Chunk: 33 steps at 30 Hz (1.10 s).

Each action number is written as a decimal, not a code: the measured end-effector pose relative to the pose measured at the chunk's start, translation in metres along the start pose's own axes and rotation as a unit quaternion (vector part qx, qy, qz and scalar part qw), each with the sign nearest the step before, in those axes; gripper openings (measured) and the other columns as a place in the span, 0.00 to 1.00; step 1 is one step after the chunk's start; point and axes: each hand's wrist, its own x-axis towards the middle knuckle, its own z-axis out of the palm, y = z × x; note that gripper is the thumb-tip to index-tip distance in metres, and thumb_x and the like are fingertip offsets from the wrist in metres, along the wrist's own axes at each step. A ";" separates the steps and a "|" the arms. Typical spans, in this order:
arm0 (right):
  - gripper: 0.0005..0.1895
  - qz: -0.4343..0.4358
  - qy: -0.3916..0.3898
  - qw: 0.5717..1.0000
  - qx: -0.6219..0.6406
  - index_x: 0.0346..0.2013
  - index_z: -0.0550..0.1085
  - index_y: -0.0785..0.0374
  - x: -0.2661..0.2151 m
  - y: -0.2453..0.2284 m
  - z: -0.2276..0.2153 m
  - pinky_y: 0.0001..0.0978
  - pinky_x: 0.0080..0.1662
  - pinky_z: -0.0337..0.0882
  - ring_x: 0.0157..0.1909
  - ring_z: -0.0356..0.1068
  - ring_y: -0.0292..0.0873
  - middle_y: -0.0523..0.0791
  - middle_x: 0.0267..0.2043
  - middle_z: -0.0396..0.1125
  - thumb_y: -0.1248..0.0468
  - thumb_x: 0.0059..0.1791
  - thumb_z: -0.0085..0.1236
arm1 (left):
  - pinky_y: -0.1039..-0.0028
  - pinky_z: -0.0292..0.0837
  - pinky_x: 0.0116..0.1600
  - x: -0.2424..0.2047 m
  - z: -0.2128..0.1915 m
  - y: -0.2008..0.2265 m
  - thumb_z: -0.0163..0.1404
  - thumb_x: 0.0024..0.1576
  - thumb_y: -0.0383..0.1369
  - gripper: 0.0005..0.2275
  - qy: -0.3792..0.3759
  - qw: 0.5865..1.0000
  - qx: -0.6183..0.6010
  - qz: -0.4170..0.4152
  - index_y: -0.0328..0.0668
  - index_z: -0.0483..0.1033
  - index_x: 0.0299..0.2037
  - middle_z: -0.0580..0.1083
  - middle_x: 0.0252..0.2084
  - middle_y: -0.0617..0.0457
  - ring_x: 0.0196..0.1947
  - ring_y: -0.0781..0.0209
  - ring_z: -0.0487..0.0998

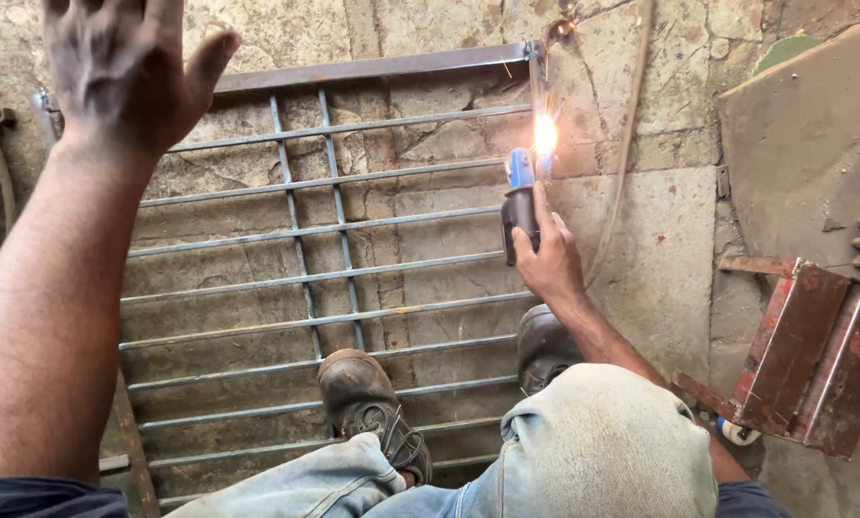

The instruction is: The person welds a rectangular metal frame using a handheld welding torch. They hold the frame steady with one hand while applying the torch to the joints and edges, creating bright sparks and smoke. The person shifts their position slightly to access different sections of the frame.

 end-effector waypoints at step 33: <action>0.38 0.001 0.063 0.995 0.078 0.75 0.51 0.69 0.006 0.011 0.031 0.48 0.68 0.61 0.72 0.60 0.63 0.64 0.71 0.57 0.65 0.52 0.53 | 0.52 0.41 0.84 -0.048 0.046 0.002 0.47 0.68 0.46 0.22 -0.025 0.998 -0.053 -0.014 0.32 0.70 0.59 0.64 0.66 0.44 0.77 0.46 0.53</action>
